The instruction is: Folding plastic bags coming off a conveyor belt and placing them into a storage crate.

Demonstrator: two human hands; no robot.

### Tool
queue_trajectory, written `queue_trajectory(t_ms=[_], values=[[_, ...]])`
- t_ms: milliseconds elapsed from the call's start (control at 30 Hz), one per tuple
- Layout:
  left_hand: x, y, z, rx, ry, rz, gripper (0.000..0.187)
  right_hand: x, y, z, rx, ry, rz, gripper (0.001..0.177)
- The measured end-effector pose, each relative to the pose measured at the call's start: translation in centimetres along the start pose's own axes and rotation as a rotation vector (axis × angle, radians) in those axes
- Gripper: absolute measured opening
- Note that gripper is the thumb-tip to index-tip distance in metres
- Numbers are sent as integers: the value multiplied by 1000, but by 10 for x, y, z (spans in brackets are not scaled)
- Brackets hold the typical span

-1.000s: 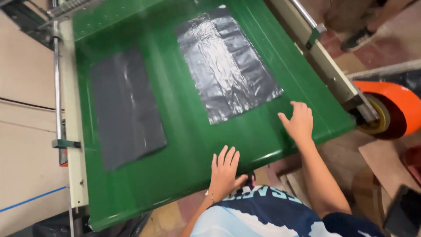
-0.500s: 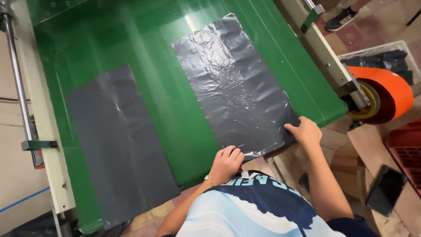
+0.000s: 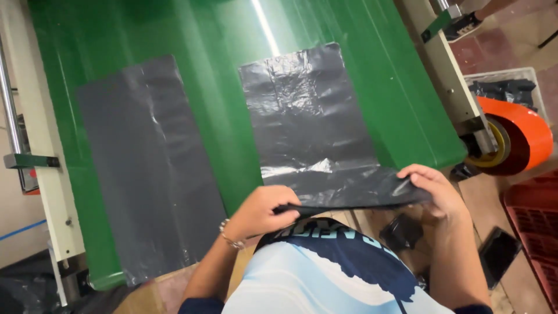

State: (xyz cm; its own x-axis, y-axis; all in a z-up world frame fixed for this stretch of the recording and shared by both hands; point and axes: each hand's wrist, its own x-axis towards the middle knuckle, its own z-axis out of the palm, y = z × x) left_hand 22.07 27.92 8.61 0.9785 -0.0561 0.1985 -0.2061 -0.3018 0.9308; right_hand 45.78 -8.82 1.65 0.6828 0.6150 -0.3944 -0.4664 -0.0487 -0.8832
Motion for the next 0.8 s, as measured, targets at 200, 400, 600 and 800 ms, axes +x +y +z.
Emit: queue_trajectory(t_ms=[200, 400, 600, 800], values=[[72, -61, -77, 74, 241, -34, 3, 138, -57, 27, -23, -69, 72, 59], [162, -201, -129, 343, 503, -380, 10, 303, -54, 43, -129, -64, 121, 61], [190, -277, -137, 632, 422, -525, 36, 413, -10, 19, -1045, 315, -183, 59], [194, -285, -143, 718, 348, -389, 24, 428, -58, 78, -1472, 90, -337, 76]])
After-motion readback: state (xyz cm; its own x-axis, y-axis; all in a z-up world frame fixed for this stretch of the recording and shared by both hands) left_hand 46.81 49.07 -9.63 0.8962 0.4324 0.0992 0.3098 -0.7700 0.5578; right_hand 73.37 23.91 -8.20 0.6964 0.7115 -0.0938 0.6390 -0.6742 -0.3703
